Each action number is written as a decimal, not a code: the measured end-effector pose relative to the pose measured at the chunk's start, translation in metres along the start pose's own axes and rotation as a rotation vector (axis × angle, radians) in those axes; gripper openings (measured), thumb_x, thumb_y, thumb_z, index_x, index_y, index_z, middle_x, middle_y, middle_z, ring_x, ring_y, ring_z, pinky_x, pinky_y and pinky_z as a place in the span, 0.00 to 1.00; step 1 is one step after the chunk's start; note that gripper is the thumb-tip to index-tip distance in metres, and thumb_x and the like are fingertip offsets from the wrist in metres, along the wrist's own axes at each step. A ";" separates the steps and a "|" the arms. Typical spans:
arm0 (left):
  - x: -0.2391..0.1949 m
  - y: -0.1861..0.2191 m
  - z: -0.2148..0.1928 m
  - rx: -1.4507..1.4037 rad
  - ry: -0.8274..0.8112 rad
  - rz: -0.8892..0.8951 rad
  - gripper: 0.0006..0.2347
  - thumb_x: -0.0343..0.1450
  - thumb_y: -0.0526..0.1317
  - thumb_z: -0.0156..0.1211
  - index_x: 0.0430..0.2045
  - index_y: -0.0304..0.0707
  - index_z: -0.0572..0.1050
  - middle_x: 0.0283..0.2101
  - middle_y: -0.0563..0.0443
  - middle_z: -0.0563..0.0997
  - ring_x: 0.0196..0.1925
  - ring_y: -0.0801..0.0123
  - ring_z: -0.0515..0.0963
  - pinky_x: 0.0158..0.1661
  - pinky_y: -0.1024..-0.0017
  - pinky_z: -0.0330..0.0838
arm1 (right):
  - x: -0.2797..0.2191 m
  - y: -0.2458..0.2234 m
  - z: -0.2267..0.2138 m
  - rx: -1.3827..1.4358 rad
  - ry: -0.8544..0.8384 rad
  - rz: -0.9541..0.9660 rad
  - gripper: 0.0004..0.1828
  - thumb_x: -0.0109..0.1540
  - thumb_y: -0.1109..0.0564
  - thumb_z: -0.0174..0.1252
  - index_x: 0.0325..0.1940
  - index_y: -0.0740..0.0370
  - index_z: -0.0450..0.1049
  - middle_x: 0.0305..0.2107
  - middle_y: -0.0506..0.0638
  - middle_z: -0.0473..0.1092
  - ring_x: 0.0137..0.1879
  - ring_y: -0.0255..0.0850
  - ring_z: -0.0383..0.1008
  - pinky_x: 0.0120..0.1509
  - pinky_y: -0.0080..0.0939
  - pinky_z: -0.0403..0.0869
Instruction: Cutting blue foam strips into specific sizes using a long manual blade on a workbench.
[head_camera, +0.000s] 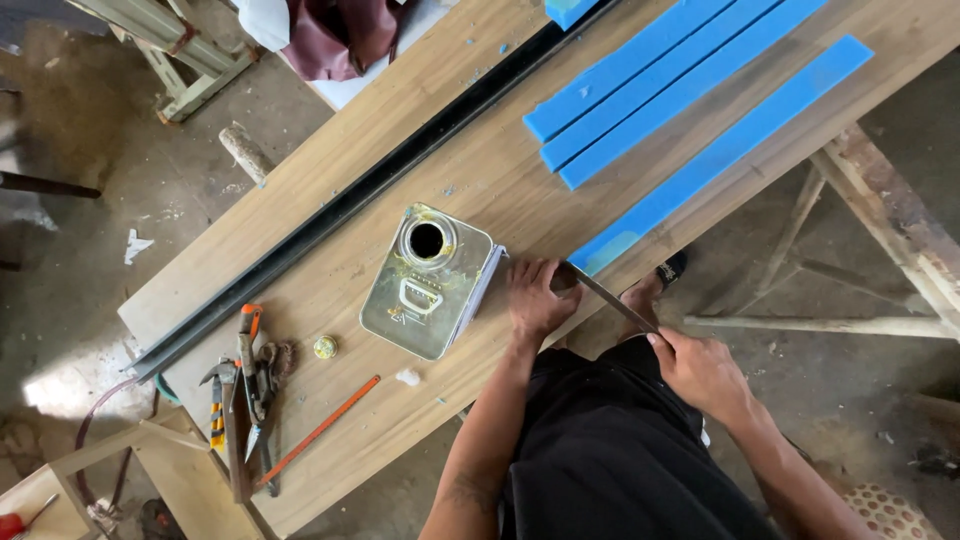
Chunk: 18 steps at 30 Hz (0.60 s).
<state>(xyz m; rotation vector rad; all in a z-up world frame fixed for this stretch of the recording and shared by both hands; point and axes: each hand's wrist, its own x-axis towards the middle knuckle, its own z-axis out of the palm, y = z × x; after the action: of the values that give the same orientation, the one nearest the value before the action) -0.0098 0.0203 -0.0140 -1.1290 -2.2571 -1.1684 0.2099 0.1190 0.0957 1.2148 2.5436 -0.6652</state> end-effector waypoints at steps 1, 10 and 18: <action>-0.002 -0.002 0.003 -0.001 0.002 0.001 0.18 0.53 0.56 0.68 0.27 0.47 0.78 0.26 0.53 0.75 0.29 0.60 0.77 0.31 0.65 0.70 | 0.002 0.001 0.000 -0.001 0.002 0.000 0.20 0.63 0.38 0.52 0.48 0.47 0.82 0.26 0.55 0.79 0.38 0.53 0.81 0.44 0.53 0.79; -0.002 -0.001 0.004 -0.039 0.003 -0.011 0.17 0.54 0.55 0.70 0.26 0.48 0.77 0.26 0.55 0.77 0.28 0.58 0.77 0.31 0.64 0.70 | 0.030 0.031 -0.015 0.282 -0.010 0.053 0.21 0.67 0.41 0.52 0.32 0.56 0.80 0.19 0.51 0.78 0.36 0.53 0.80 0.43 0.55 0.76; 0.003 0.003 -0.001 -0.057 0.000 -0.017 0.16 0.53 0.53 0.72 0.23 0.45 0.77 0.24 0.53 0.77 0.26 0.58 0.77 0.30 0.65 0.69 | 0.012 0.042 -0.005 -0.082 0.331 -0.101 0.20 0.69 0.43 0.51 0.62 0.45 0.76 0.30 0.54 0.77 0.35 0.53 0.79 0.38 0.52 0.76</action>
<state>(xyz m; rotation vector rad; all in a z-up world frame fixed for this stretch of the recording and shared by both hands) -0.0096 0.0214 -0.0100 -1.1334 -2.2508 -1.2471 0.2356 0.1526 0.0831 1.2661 2.8857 -0.4014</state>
